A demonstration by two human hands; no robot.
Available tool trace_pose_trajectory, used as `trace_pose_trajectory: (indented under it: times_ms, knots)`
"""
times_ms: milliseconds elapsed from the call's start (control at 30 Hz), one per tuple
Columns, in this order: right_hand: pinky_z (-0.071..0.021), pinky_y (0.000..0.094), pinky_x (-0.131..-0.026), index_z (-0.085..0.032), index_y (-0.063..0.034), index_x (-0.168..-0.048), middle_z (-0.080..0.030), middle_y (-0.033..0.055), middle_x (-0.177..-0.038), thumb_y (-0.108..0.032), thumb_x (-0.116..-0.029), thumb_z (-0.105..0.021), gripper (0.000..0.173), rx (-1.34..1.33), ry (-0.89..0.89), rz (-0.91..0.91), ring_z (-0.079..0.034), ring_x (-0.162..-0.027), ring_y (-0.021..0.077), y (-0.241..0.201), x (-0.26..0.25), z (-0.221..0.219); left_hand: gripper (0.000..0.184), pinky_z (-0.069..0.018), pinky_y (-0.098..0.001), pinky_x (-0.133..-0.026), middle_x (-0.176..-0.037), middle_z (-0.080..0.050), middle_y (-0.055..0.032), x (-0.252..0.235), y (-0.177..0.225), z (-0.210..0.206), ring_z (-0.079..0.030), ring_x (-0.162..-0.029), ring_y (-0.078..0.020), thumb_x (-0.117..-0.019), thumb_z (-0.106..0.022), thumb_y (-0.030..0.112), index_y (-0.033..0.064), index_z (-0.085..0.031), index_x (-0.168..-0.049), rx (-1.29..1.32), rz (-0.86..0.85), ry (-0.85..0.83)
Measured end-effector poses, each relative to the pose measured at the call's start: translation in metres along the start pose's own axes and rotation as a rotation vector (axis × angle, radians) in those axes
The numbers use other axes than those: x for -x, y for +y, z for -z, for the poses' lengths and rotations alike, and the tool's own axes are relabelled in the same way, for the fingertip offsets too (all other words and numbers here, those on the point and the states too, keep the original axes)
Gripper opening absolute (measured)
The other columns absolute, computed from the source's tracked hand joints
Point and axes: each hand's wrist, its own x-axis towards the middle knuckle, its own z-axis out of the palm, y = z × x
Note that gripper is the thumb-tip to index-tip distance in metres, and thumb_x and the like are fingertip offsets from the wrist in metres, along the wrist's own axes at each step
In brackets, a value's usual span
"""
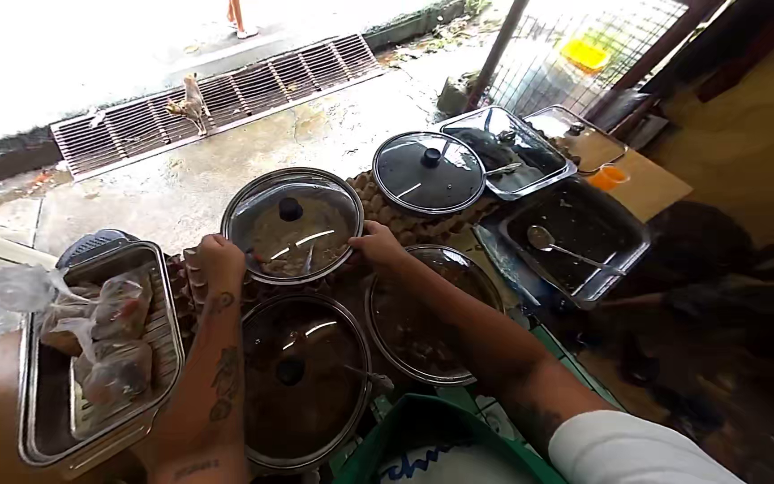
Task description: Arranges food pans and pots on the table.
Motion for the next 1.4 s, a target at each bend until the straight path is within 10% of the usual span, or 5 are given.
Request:
trace_pose_trajectory:
  times_ms: [767,967,1133,1267,1400]
  knots:
    - [-0.0595,0.0426,-0.079,-0.049,-0.0023,-0.143,-0.062,0.0242,-0.125,0.0,-0.0951,-0.064,0.05,0.154,0.043,-0.137,-0.069,-0.096,0.0301,0.014,-0.022,0.071,0.047,-0.0369,-0.0551,-0.114,-0.139,-0.056,-0.0323,0.012,0.035,-0.079,-0.052,-0.135,-0.0409,-0.1113,-0.029,0.02,-0.0105,-0.057,-0.133,-0.018,0.013,-0.069]
    - [-0.061,0.0498,-0.087,-0.048,0.0019,-0.145,-0.066,0.0242,-0.124,-0.022,-0.1021,-0.063,0.051,0.286,0.325,0.3,-0.072,-0.101,0.0327,-0.009,0.025,0.177,0.061,-0.0357,-0.0626,-0.113,-0.145,-0.05,-0.0337,0.015,0.012,-0.051,-0.048,-0.137,-0.0456,-0.1106,-0.037,0.04,-0.0048,-0.041,-0.151,0.039,-0.108,-0.124]
    - [-0.0603,0.0433,-0.08,-0.048,0.0046,-0.142,-0.063,0.027,-0.121,-0.025,-0.1072,-0.053,0.045,-0.114,0.757,0.023,-0.071,-0.093,0.0316,-0.002,-0.031,0.341,0.067,-0.0551,-0.0489,-0.091,-0.141,-0.051,-0.029,0.069,-0.017,-0.001,-0.063,-0.111,-0.0326,-0.1052,-0.051,0.04,0.0001,-0.033,-0.156,0.194,-0.253,-0.016]
    - [-0.06,0.0407,-0.088,-0.04,0.0039,-0.149,-0.059,0.0275,-0.135,-0.036,-0.1091,-0.049,0.057,-0.224,0.656,-0.157,-0.07,-0.106,0.0321,0.007,-0.074,0.396,0.05,-0.0558,-0.024,-0.063,-0.125,-0.058,-0.0123,0.159,-0.002,0.026,-0.065,-0.082,-0.007,-0.1072,-0.049,0.033,0.0025,-0.046,-0.147,0.289,-0.122,0.055]
    - [-0.0586,0.0398,-0.087,-0.041,0.0029,-0.148,-0.057,0.026,-0.136,-0.036,-0.1063,-0.056,0.059,-0.222,0.557,-0.157,-0.068,-0.106,0.0311,0.008,-0.097,0.404,0.042,-0.0526,-0.0193,-0.062,-0.124,-0.058,-0.0089,0.25,0.017,0.04,-0.064,-0.081,-0.0045,-0.1086,-0.048,0.026,0.0042,-0.049,-0.144,0.318,0.038,0.101]
